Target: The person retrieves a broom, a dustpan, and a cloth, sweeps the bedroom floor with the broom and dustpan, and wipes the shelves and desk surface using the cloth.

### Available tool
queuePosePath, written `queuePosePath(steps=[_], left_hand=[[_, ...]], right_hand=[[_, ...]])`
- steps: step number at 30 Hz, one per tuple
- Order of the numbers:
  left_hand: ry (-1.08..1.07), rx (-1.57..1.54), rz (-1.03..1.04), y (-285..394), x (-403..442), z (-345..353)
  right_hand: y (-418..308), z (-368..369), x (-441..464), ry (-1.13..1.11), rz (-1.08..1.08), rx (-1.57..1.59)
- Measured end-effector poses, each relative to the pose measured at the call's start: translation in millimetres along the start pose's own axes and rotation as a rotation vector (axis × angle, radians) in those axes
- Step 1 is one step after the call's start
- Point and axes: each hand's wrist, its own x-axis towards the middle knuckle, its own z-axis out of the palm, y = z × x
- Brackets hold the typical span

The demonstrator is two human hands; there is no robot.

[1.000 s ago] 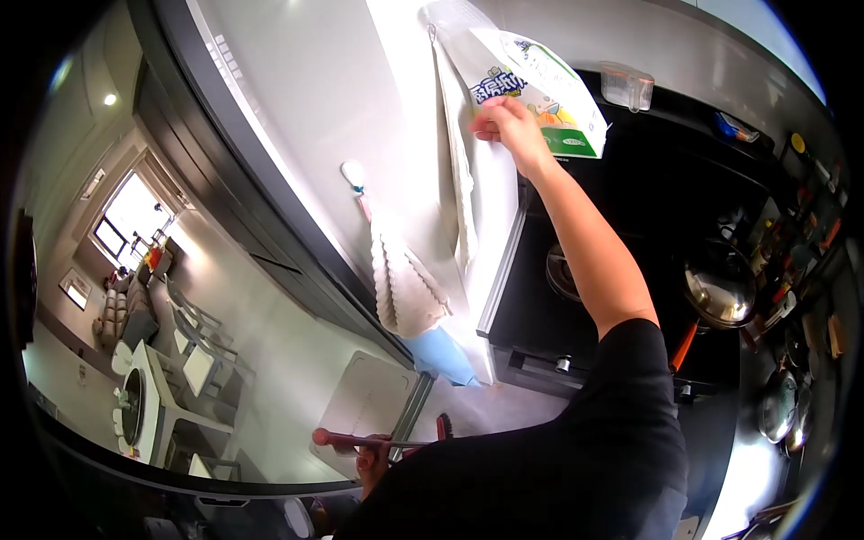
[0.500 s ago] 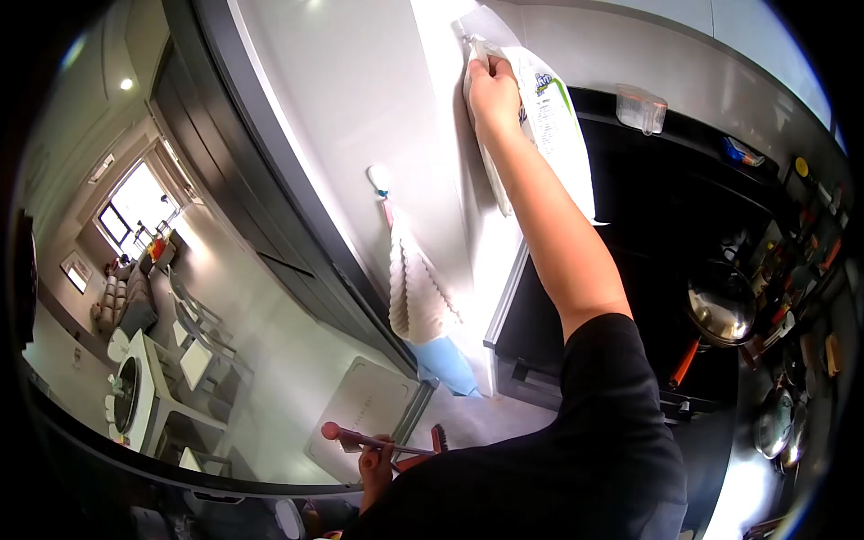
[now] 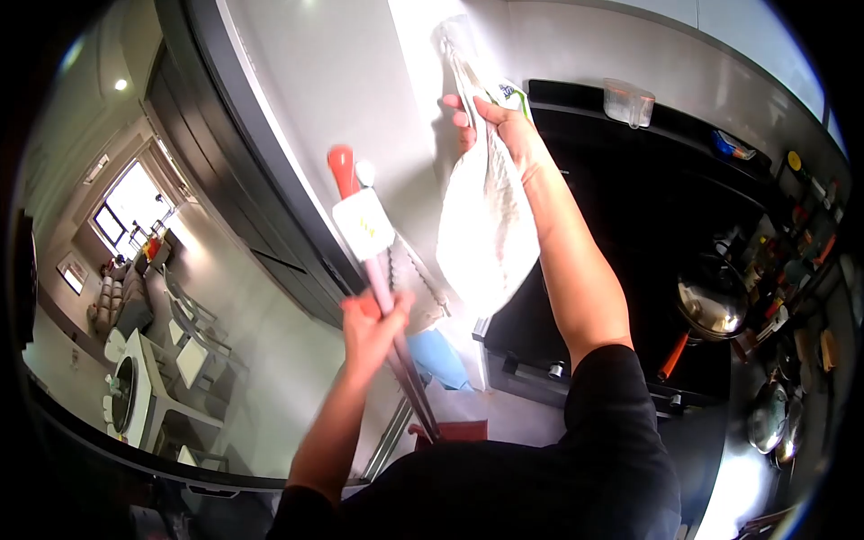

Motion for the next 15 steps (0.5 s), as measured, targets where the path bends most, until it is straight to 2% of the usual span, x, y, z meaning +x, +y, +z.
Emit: queuePosePath(steps=[1, 4, 5, 7, 8, 10, 12, 14, 15], left_hand=[[-0.023, -0.097, 0.035, 10.5, 14.4, 6.7], [-0.026, -0.337, -0.081, 45.0, 41.0, 27.1], [-0.043, -0.309, -0.043, 47.2, 48.6, 33.5], [-0.074, -0.253, 0.028, 51.1, 59.8, 44.5], [-0.074, -0.278, -0.015, 58.1, 61.7, 51.4], [-0.093, -0.363, 0.076, 72.6, 68.9, 63.4], [-0.060, -0.254, 0.159, 68.0, 77.3, 76.2], [0.112, -0.307, 0.270, 58.7, 85.6, 103.0], [0.098, -0.276, 0.244, 63.3, 86.2, 104.1]], right_hand=[[-3.6, -16.8, 3.0, -0.106, 0.045, 0.096], [0.2, -1.1, -3.2, 0.033, -0.042, 0.039], [-0.6, -9.6, -2.0, -0.058, -0.016, 0.088], [-1.9, -5.0, -2.9, -0.050, 0.030, 0.132], [-0.5, -4.0, -3.2, -0.034, 0.042, 0.155], [-1.2, -13.9, 1.5, -0.048, 0.038, -0.006], [1.5, -15.5, -0.1, 0.135, 0.057, -0.030], [7.7, -4.3, -4.4, 0.143, -0.053, -0.109], [9.8, 4.0, -11.2, 0.106, -0.107, -0.188]])
